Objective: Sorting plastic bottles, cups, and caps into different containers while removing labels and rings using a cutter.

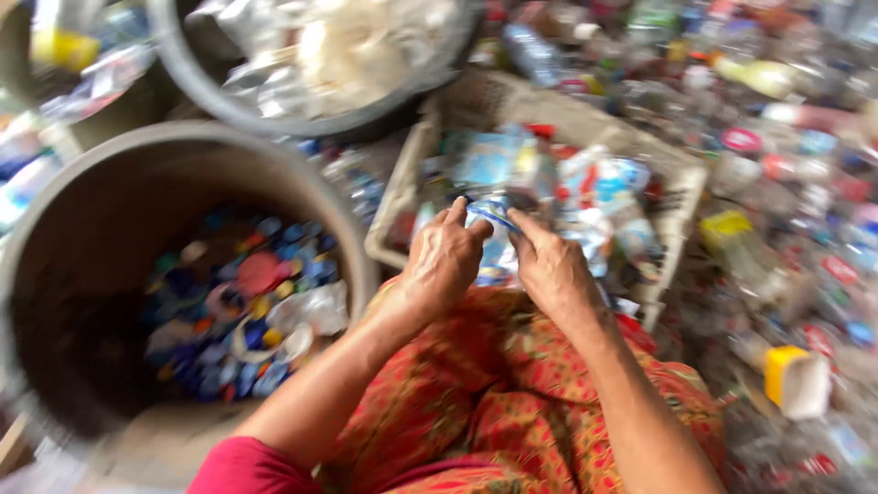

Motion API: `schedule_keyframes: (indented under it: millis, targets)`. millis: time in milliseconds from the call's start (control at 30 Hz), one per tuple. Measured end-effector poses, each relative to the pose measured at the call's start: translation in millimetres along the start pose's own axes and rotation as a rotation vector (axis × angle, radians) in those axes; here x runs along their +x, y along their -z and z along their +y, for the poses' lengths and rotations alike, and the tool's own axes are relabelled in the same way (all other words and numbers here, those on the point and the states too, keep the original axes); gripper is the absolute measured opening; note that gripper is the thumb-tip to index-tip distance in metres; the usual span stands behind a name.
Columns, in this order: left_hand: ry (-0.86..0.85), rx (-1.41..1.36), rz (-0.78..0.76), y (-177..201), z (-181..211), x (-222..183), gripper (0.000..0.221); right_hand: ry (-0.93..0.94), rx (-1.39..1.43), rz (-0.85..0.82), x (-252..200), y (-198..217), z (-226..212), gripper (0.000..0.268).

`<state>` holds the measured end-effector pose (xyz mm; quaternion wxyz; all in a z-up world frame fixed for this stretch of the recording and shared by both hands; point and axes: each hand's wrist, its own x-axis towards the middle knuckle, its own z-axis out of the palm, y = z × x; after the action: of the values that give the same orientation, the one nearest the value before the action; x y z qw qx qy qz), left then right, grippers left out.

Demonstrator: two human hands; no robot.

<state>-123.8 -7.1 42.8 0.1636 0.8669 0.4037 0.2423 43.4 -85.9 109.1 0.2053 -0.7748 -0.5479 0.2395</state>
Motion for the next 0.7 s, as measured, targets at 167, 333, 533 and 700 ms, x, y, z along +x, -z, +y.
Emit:
schedule_keyframes:
  millis: [167, 333, 533, 700]
  targets:
    - [0.182, 0.152, -0.023, 82, -50, -87, 0.019, 0.272, -0.142, -0.086, -40, -35, -103, 0.038]
    - [0.193, 0.143, 0.174, 159, -65, -183, 0.020, 0.635, -0.174, -0.287, -83, -73, -167, 0.051]
    - [0.134, 0.019, 0.160, 177, -75, -273, 0.012, 1.510, -0.473, -0.201, -95, -106, -160, 0.027]
    - [0.156, -0.111, 0.176, 190, -74, -295, 0.008, 0.857, -0.056, -0.553, -111, -109, -183, 0.041]
